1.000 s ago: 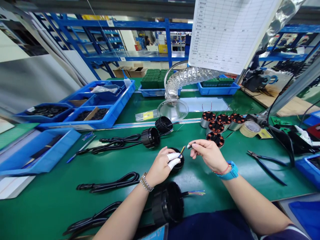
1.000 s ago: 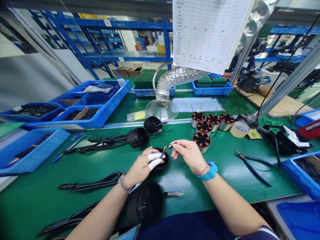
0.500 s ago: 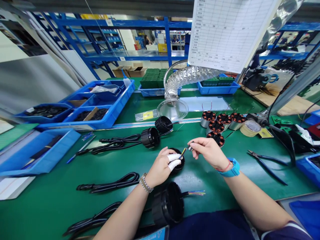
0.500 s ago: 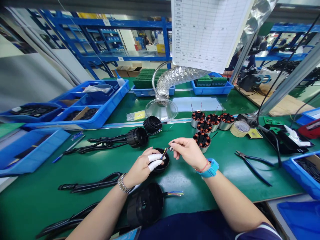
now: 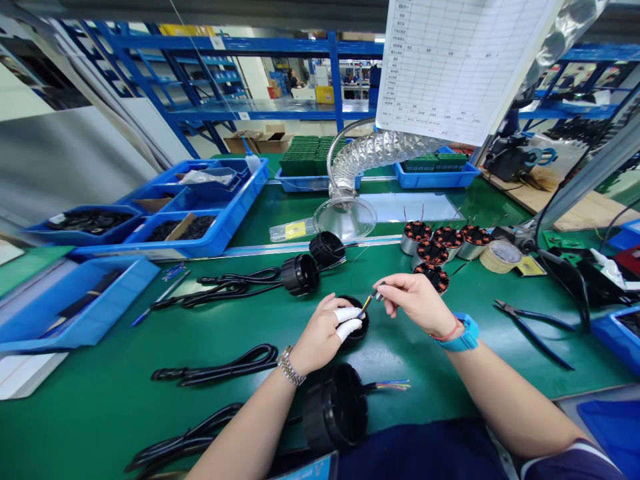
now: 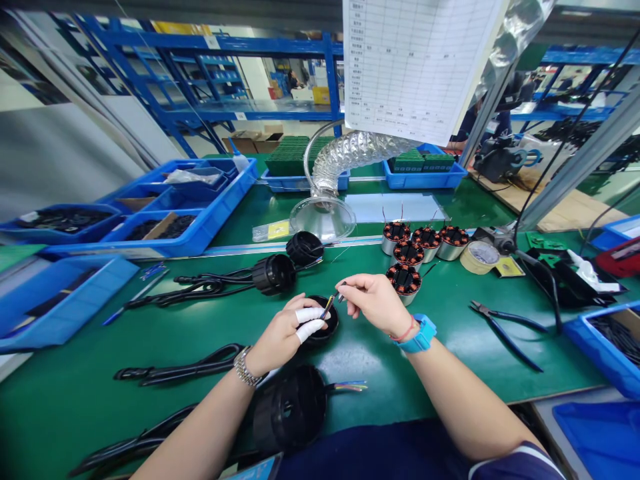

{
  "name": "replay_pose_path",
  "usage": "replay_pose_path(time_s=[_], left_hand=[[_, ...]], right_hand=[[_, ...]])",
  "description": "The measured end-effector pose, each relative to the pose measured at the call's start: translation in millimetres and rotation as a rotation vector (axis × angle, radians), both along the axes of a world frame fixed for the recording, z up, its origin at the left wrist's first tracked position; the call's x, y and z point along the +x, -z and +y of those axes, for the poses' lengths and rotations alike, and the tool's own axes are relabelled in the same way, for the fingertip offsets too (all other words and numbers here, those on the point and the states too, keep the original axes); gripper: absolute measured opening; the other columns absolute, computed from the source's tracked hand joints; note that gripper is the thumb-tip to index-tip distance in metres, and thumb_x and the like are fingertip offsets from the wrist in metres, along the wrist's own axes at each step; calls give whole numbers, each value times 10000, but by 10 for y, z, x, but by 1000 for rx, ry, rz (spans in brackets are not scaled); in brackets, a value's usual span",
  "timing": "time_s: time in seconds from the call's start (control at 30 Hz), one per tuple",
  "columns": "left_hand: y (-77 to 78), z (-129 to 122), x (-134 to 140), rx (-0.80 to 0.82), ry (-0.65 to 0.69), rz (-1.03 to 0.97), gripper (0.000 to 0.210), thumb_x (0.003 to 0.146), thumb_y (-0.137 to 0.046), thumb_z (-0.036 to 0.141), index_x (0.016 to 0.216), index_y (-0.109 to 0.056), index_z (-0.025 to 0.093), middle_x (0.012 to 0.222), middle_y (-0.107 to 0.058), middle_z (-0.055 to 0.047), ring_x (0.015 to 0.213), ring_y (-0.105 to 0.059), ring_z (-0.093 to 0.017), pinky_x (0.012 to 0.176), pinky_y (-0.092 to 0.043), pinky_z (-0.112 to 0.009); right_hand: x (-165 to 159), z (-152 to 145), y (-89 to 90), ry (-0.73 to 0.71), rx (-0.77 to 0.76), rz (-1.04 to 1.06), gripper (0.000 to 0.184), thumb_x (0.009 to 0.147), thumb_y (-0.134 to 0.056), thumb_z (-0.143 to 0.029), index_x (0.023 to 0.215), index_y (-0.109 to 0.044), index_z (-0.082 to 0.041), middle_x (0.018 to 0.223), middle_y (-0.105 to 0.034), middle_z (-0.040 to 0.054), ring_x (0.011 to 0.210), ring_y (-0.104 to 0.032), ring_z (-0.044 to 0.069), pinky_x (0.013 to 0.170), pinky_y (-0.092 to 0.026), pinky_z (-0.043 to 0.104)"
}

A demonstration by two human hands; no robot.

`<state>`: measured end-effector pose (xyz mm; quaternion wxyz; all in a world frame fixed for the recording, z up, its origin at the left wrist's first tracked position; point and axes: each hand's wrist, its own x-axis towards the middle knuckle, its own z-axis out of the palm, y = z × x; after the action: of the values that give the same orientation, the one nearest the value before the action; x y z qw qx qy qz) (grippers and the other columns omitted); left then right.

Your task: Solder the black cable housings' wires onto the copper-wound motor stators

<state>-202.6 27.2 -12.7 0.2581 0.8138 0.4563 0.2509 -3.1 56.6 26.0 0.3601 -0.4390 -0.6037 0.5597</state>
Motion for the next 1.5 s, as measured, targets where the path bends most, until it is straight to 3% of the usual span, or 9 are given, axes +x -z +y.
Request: replay_pose_path(time_s=[0.17, 0.3, 0.47, 0.53, 0.63, 0.73, 0.87, 1.13, 1.5], left_hand=[[-7, 2, 5, 9, -8, 8, 212, 859, -468, 252, 845, -678, 236, 923, -636, -19, 897, -557, -152, 1021, -266, -458], [4, -1, 9, 21, -22, -7, 189, 846, -491, 248, 866, -678, 231, 923, -639, -27, 883, -562, -156, 1011, -280, -455], [11, 0, 4, 24, -35, -12, 161, 830, -519, 260, 896, -664, 234, 883, -637, -25, 860, -565, -158, 1003, -293, -450], [3, 3, -9, 25, -24, 11, 184, 839, -501, 268, 933, -657, 242, 914, -635, -30, 892, -563, -165, 1011, -278, -468], [-2, 9, -23, 16, -19, 37, 214, 847, -480, 279, 972, -651, 249, 996, -631, -45, 954, -561, -181, 1027, -238, -508], [15, 11, -7, 29, -102, 32, 172, 812, -537, 296, 895, -676, 240, 960, -646, -44, 927, -577, -188, 1025, -231, -531], [47, 4, 41, 67, -198, 18, 115, 756, -615, 309, 806, -689, 235, 858, -656, -24, 878, -591, -183, 1027, -224, -544], [65, -24, 89, 160, -229, 52, 97, 742, -633, 299, 786, -682, 227, 820, -654, -24, 844, -588, -175, 1020, -227, -549], [55, -39, 89, 145, -229, 61, 98, 721, -655, 295, 781, -681, 222, 830, -666, -28, 900, -575, -198, 1017, -216, -561]], right_hand=[[38, 7, -10, -71, 2, -37, 272, 770, -570, -388, 756, -624, -121, 479, -536, -25, 420, -461, 61, 451, -393, 192], [-21, -14, 95, -121, -11, -79, 255, 760, -570, -371, 761, -630, -123, 474, -524, -32, 418, -461, 64, 447, -395, 193], [-130, -63, 230, -178, -26, -65, 279, 762, -551, -334, 561, -516, -143, 459, -501, -38, 410, -448, 53, 435, -371, 180], [-132, -73, 247, -161, -20, -61, 276, 757, -559, -337, 568, -531, -138, 460, -503, -37, 412, -447, 50, 440, -371, 180], [-101, -88, 265, -72, -56, -23, 255, 736, -588, -373, 724, -616, -120, 459, -514, -38, 410, -454, 57, 436, -381, 187], [-81, -117, 280, 27, -74, 33, 322, 711, -618, -390, 867, -627, -108, 463, -526, -39, 410, -467, 67, 431, -401, 198], [-103, -139, 239, 56, -44, 45, 323, 692, -637, -392, 857, -622, -115, 483, -537, -31, 409, -472, 70, 419, -412, 202], [-143, -106, 158, 54, 15, -57, 223, 715, -592, -343, 760, -611, -125, 453, -516, -36, 383, -450, 57, 388, -372, 174], [-170, -148, 234, 8, -83, -49, 180, 701, -595, -304, 760, -542, -143, 435, -499, -63, 378, -455, 62, 386, -387, 173]])
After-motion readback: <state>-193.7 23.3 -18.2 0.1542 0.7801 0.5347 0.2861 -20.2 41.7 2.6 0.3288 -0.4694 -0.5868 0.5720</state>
